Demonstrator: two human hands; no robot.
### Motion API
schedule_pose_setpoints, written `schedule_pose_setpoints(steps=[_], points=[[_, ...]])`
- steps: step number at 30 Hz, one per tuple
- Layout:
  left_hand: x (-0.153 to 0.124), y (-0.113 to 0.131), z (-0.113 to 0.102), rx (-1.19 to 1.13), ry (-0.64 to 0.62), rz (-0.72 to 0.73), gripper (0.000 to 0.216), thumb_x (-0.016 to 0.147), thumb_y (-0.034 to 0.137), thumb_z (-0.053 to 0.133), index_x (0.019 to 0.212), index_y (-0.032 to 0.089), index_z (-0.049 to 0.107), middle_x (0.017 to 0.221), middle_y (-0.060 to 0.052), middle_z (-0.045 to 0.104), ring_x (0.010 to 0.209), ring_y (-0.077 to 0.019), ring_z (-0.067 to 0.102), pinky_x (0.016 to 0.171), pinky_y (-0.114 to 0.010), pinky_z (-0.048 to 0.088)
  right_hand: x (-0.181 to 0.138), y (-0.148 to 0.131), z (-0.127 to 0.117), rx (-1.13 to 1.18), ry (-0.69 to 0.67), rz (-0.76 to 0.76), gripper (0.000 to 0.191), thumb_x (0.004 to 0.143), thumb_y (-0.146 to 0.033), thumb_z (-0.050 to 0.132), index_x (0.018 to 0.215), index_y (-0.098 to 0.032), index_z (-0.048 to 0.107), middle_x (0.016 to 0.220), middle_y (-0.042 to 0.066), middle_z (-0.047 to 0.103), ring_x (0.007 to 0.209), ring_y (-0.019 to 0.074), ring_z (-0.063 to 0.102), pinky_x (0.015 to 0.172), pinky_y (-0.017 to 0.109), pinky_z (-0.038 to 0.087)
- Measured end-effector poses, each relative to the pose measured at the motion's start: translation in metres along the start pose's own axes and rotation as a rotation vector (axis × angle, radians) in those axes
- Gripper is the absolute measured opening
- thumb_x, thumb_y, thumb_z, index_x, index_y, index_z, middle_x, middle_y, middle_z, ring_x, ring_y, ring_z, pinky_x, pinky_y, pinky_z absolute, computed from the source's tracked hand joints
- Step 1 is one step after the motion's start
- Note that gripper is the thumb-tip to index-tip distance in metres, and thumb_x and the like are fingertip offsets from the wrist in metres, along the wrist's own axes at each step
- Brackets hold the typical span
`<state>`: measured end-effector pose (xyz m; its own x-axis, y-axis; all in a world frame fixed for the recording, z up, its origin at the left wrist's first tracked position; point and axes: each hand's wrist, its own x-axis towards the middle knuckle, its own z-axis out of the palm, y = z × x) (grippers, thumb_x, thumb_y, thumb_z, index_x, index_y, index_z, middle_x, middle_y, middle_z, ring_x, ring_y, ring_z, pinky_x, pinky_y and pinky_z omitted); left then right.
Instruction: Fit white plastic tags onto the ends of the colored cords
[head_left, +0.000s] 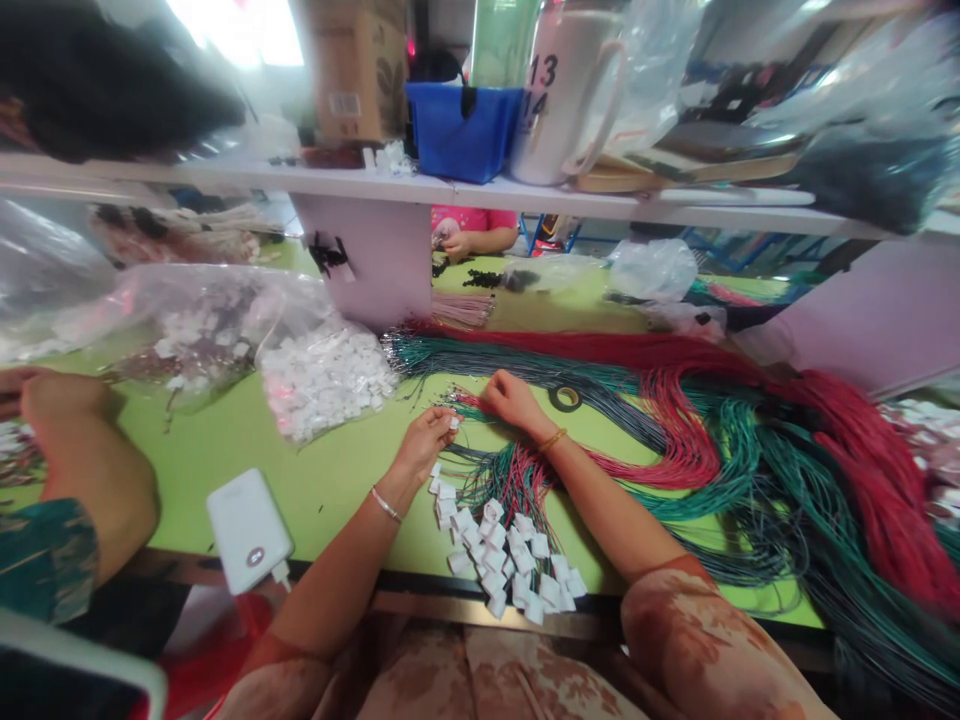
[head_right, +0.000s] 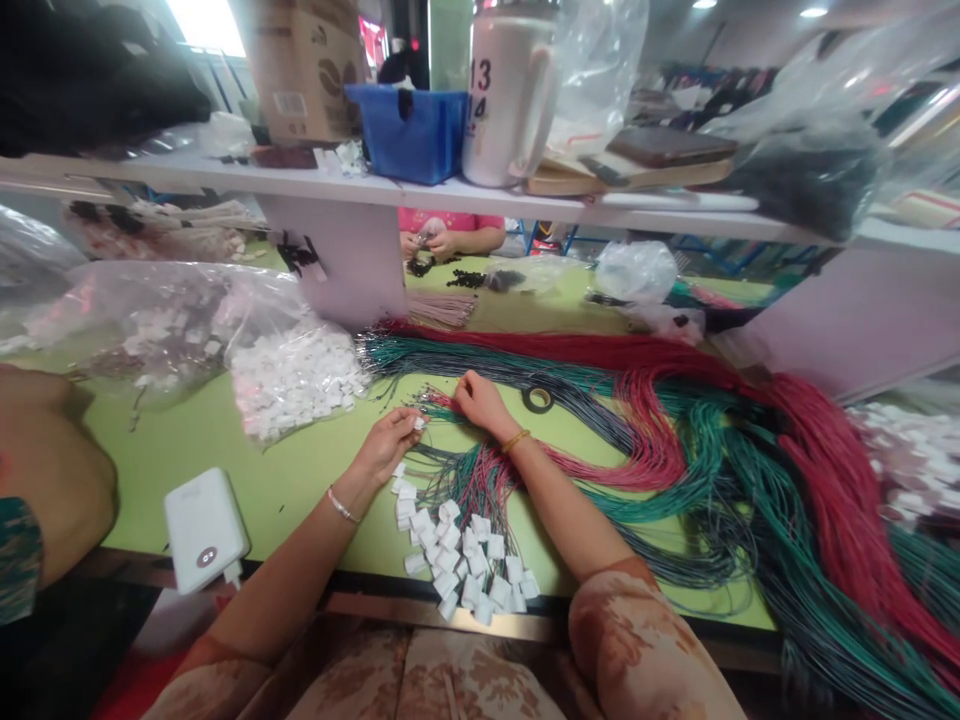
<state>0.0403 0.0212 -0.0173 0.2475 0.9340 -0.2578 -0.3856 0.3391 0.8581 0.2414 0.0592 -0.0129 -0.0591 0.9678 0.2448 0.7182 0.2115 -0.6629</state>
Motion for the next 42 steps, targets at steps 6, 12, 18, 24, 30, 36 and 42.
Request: schedule_pose_setpoints(steps=[6,12,18,24,30,36,42], points=[[-0.001,-0.001,0.003,-0.073,-0.042,0.006,0.027,0.062,0.027,0.079,0.078,0.013,0.063,0.084,-0.004,0.065,0.065,-0.0067,0.052,0.063,-0.02,0.043,-0.022,-0.03,0.002,0.344,-0.157,-0.09,0.019,0.083,-0.033,0.052,0.078,-0.015,0.058,0.071,-0.001,0.059,0.062,0.0102,0.046,0.06,0.022,0.037],[0.003,-0.004,0.001,-0.124,-0.036,-0.003,0.024,0.064,0.025,0.079,0.078,0.013,0.064,0.078,-0.002,0.062,0.065,-0.0076,0.053,0.062,-0.02,0.043,-0.039,-0.034,0.009,0.401,-0.153,-0.043,0.017,0.078,-0.031,0.055,0.073,-0.015,0.058,0.06,-0.004,0.049,0.055,0.0082,0.039,0.053,0.02,0.032],[0.003,-0.005,0.0,-0.116,-0.055,0.001,0.024,0.065,0.026,0.078,0.079,0.013,0.064,0.086,-0.005,0.066,0.068,-0.0084,0.054,0.063,-0.02,0.044,-0.04,-0.027,0.012,0.412,-0.176,-0.016,0.012,0.073,-0.025,0.052,0.069,-0.015,0.055,0.056,-0.006,0.044,0.053,0.0073,0.035,0.051,0.019,0.028],[0.001,-0.003,0.002,-0.096,-0.042,0.007,0.025,0.064,0.027,0.079,0.079,0.013,0.064,0.085,-0.005,0.066,0.066,-0.0076,0.054,0.062,-0.02,0.043,-0.041,-0.029,0.014,0.35,-0.142,-0.005,0.011,0.071,-0.024,0.052,0.066,-0.015,0.057,0.055,-0.005,0.043,0.052,0.0074,0.033,0.049,0.02,0.026],[-0.001,-0.007,0.007,-0.02,0.009,0.0,0.025,0.061,0.026,0.081,0.076,0.011,0.066,0.068,-0.001,0.061,0.058,-0.0067,0.05,0.057,-0.02,0.039,-0.044,-0.035,0.017,0.213,-0.092,-0.149,0.018,0.076,-0.026,0.053,0.061,-0.016,0.051,0.055,-0.004,0.045,0.052,0.0084,0.036,0.051,0.021,0.027],[0.002,-0.013,0.007,-0.036,0.074,0.018,0.03,0.058,0.03,0.082,0.078,0.011,0.069,0.068,-0.001,0.062,0.056,-0.0065,0.049,0.055,-0.021,0.038,-0.045,-0.034,0.012,0.209,-0.181,-0.2,0.011,0.077,-0.019,0.049,0.067,-0.016,0.053,0.061,-0.003,0.052,0.056,0.0092,0.041,0.054,0.021,0.03],[-0.001,-0.012,0.011,0.115,0.077,0.086,0.026,0.063,0.034,0.078,0.074,0.013,0.067,0.06,0.0,0.057,0.052,-0.0079,0.044,0.054,-0.023,0.036,-0.04,-0.027,0.012,0.275,-0.231,-0.176,0.017,0.079,-0.024,0.051,0.063,-0.017,0.051,0.057,-0.004,0.047,0.053,0.009,0.038,0.052,0.022,0.029]])
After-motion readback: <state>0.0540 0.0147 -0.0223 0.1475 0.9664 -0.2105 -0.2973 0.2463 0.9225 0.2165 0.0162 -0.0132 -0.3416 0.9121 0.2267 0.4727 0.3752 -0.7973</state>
